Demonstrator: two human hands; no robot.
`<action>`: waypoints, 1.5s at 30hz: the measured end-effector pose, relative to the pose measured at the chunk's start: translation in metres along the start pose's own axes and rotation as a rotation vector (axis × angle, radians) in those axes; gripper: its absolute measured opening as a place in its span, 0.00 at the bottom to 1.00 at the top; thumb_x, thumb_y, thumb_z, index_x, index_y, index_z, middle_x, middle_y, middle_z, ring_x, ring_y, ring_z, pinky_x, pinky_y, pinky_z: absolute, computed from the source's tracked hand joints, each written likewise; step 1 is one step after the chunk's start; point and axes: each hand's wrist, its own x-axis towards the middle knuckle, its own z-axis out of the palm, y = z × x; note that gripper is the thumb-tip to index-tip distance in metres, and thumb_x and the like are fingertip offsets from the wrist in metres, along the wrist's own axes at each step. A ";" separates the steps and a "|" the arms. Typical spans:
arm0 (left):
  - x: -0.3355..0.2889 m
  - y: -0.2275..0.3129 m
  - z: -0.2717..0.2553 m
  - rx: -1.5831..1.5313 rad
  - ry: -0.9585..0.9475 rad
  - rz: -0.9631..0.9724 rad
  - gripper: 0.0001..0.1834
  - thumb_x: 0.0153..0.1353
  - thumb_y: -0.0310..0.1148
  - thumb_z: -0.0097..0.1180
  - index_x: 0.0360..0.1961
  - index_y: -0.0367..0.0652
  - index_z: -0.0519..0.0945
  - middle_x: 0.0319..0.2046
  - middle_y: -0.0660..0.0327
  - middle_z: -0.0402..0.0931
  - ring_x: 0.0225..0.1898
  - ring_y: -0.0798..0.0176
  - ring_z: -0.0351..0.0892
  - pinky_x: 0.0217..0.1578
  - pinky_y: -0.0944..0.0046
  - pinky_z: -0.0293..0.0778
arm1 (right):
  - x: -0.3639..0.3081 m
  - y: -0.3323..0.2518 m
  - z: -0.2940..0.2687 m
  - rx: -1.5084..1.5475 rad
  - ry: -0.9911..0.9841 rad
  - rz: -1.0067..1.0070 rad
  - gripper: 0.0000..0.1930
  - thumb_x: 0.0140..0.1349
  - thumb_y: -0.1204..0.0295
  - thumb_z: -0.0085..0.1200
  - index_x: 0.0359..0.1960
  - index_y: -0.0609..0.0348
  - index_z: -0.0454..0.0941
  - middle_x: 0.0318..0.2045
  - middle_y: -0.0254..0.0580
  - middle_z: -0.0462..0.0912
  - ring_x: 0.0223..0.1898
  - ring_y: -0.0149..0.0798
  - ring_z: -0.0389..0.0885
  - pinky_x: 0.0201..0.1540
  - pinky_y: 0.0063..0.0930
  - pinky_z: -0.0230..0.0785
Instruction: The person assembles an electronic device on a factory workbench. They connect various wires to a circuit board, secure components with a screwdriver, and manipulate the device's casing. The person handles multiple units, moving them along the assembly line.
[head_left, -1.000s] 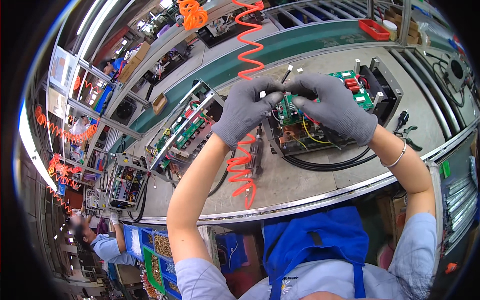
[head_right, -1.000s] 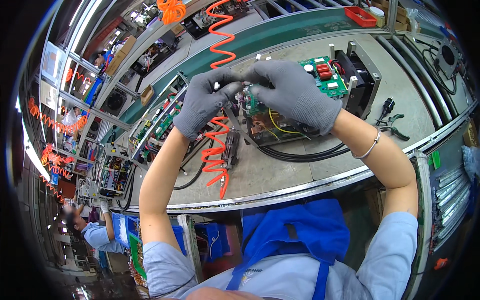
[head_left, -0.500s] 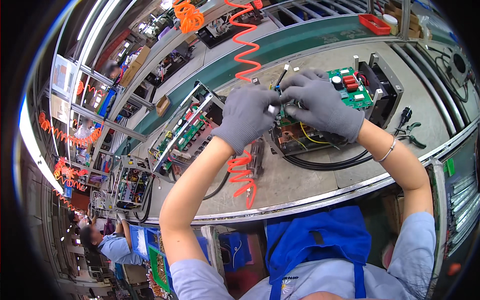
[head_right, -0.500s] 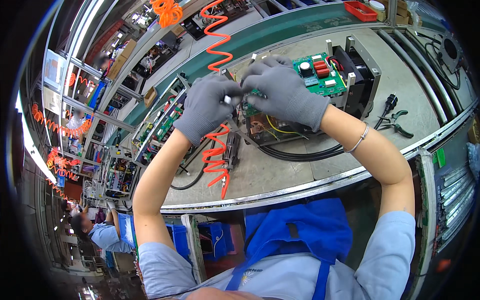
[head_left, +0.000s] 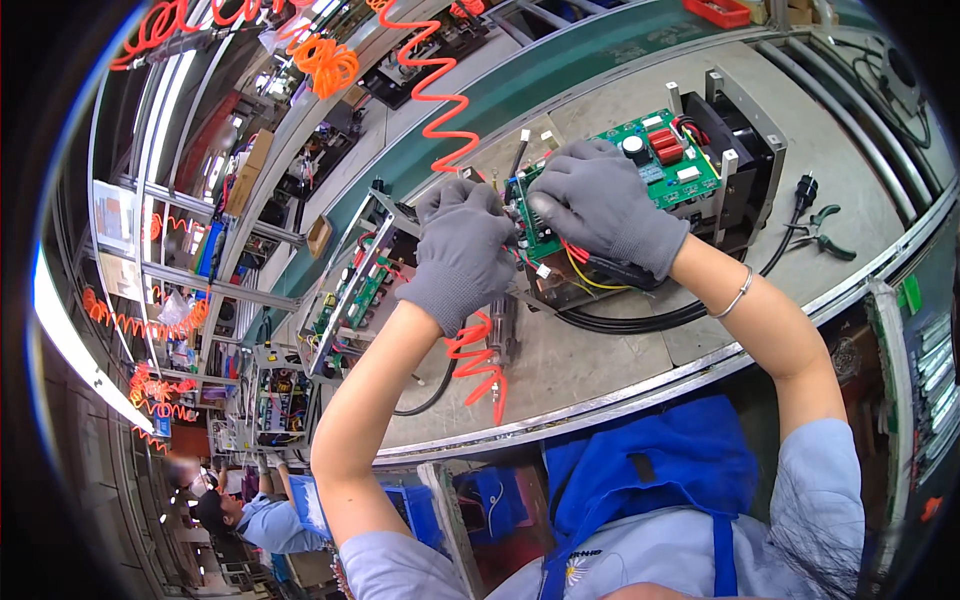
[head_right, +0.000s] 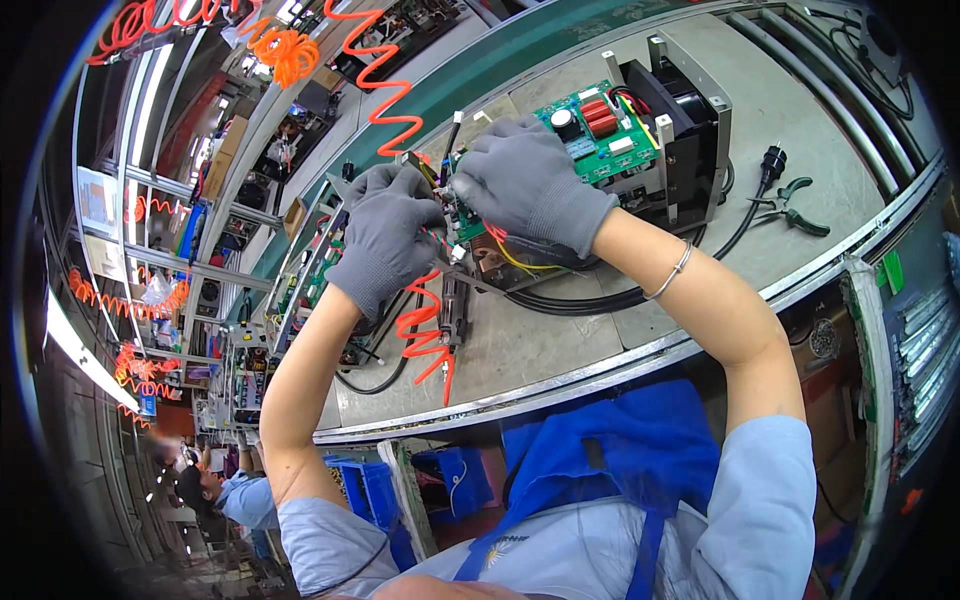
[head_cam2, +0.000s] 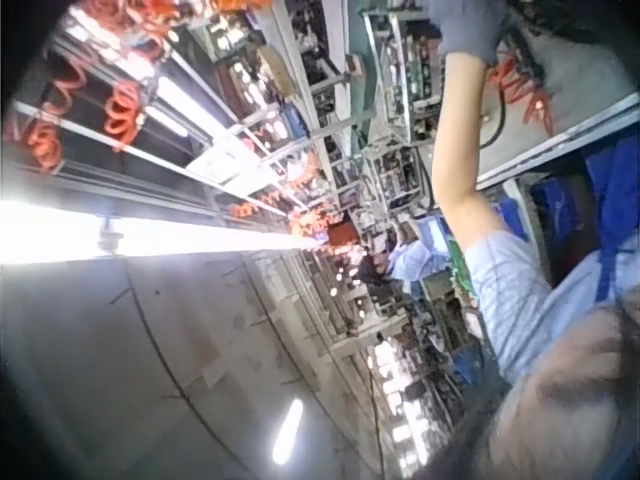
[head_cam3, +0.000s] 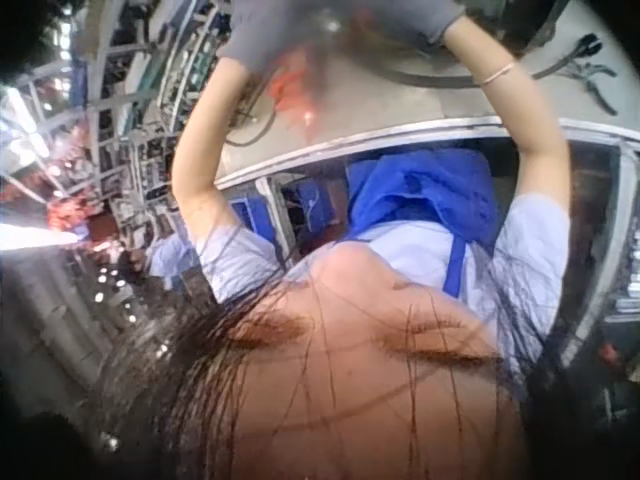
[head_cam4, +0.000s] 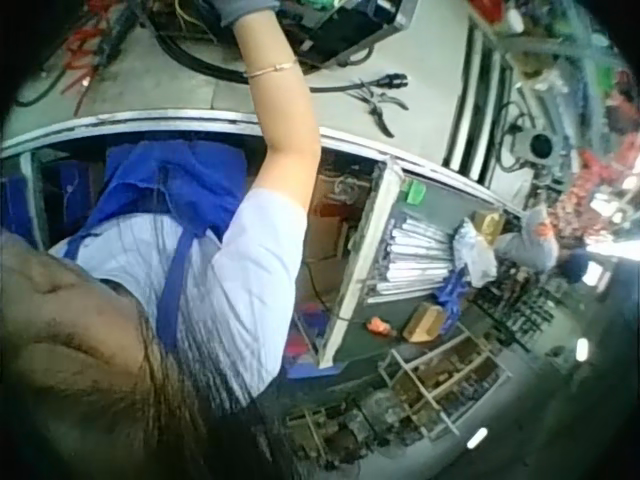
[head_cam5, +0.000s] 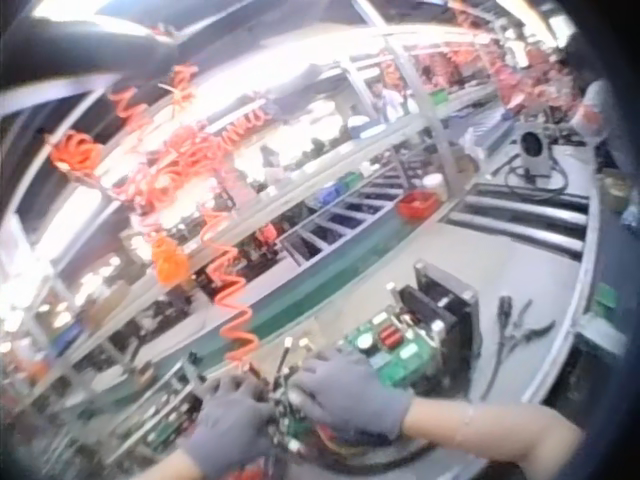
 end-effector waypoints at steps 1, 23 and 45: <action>0.002 0.000 -0.001 0.005 -0.019 -0.009 0.10 0.38 0.33 0.63 0.26 0.51 0.87 0.34 0.63 0.74 0.46 0.53 0.71 0.56 0.51 0.60 | -0.001 0.001 0.000 0.003 0.005 0.006 0.15 0.62 0.56 0.49 0.31 0.52 0.83 0.32 0.37 0.83 0.43 0.43 0.77 0.51 0.41 0.65; 0.016 0.003 -0.008 0.076 -0.208 0.033 0.13 0.41 0.32 0.61 0.31 0.51 0.88 0.38 0.59 0.77 0.50 0.53 0.72 0.57 0.52 0.59 | 0.000 -0.001 0.001 0.029 0.045 -0.017 0.13 0.62 0.58 0.51 0.30 0.53 0.81 0.33 0.38 0.82 0.43 0.44 0.79 0.50 0.41 0.68; 0.015 -0.069 -0.022 -1.378 -0.109 -0.499 0.15 0.66 0.31 0.56 0.50 0.32 0.79 0.39 0.58 0.82 0.33 0.69 0.81 0.34 0.71 0.79 | 0.000 -0.001 0.001 0.042 0.067 -0.011 0.12 0.60 0.59 0.52 0.30 0.53 0.81 0.32 0.38 0.82 0.43 0.43 0.79 0.51 0.41 0.67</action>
